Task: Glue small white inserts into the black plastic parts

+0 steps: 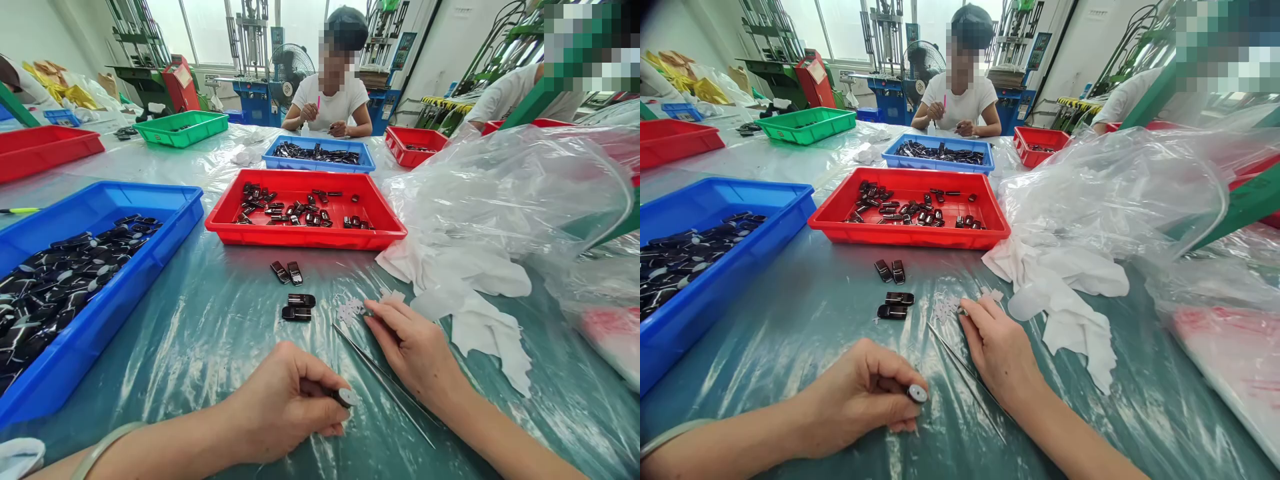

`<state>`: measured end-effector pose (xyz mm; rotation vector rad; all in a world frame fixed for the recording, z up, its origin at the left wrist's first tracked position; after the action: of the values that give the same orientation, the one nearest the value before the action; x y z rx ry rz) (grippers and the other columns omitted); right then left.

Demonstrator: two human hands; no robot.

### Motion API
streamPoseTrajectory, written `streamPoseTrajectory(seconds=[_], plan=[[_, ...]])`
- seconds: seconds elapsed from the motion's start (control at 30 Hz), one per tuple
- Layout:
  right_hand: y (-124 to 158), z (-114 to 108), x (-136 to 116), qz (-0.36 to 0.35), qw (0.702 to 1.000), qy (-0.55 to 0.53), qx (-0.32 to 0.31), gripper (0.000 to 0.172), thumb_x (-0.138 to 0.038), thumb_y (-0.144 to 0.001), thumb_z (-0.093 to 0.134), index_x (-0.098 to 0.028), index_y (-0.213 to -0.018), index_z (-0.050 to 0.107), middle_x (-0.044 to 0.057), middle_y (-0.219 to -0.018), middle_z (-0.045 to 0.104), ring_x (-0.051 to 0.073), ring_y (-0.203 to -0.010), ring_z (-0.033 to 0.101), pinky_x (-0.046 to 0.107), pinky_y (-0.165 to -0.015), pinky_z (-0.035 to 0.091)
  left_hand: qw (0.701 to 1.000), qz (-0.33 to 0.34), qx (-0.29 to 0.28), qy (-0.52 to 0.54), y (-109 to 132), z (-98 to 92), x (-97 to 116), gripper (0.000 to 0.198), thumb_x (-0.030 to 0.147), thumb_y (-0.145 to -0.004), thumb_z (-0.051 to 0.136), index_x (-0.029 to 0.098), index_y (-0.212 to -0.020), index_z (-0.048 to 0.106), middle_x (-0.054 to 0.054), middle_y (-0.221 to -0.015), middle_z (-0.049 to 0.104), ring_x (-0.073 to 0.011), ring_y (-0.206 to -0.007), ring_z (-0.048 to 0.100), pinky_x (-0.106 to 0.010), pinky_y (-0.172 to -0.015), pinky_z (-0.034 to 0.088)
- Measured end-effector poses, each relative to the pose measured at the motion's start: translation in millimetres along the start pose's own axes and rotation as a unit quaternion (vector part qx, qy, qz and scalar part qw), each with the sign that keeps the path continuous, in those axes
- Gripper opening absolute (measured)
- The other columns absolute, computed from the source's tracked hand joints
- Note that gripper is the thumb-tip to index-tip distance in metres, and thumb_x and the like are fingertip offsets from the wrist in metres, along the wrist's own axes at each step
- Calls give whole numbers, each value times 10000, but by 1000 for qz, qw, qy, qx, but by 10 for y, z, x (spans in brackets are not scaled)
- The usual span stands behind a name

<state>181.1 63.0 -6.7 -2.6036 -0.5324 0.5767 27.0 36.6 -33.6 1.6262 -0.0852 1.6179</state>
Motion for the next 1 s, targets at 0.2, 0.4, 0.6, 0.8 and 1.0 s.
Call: streamPoseTrajectory(seconds=[0.2,0.4,0.6,0.8,1.0], plan=[[-9,42,-13,9,999,42,-25,237,-210,-914,387,-177,-804,594,39,-728,584,158,-660,605,246,-570,474,1000,1,8,-7,4,-6,-12,163,174,-615,652,88,-746,695,6,-496,593,-117,-524,579,-214,-568,470],[21,-14,-74,-13,998,34,-48,251,-191,-900,378,-173,-783,599,45,-730,568,139,-597,570,229,-516,449,1000,2,9,-11,0,-5,-19,187,167,-596,665,85,-761,697,6,-497,602,-116,-518,580,-214,-562,477],[55,-107,-38,-5,1000,-18,-22,184,-166,-891,426,-170,-865,609,45,-761,624,134,-663,614,224,-605,498,1000,6,5,1,-1,-16,-43,194,152,-589,675,90,-771,698,-5,-535,632,-108,-503,577,-214,-561,484],[31,-25,6,9,999,-18,-41,225,-200,-902,405,-175,-849,622,40,-727,586,144,-611,589,249,-551,482,1000,8,5,-10,4,-13,-33,183,162,-604,673,95,-772,703,-7,-526,629,-123,-526,592,-223,-577,491],[12,-73,-71,33,997,-48,-49,195,-187,-880,424,-178,-735,554,27,-691,545,143,-586,542,257,-524,451,1000,8,5,2,8,-13,-37,196,162,-596,675,90,-777,698,-5,-521,616,-118,-519,578,-223,-573,484]])
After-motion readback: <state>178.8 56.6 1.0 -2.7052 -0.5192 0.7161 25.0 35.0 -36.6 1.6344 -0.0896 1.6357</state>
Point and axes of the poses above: each hand's wrist, its own y-axis away from the middle knuckle, its own z-axis out of the palm, x = y × z, the point moved 6 cm from there along -y, towards the middle knuckle
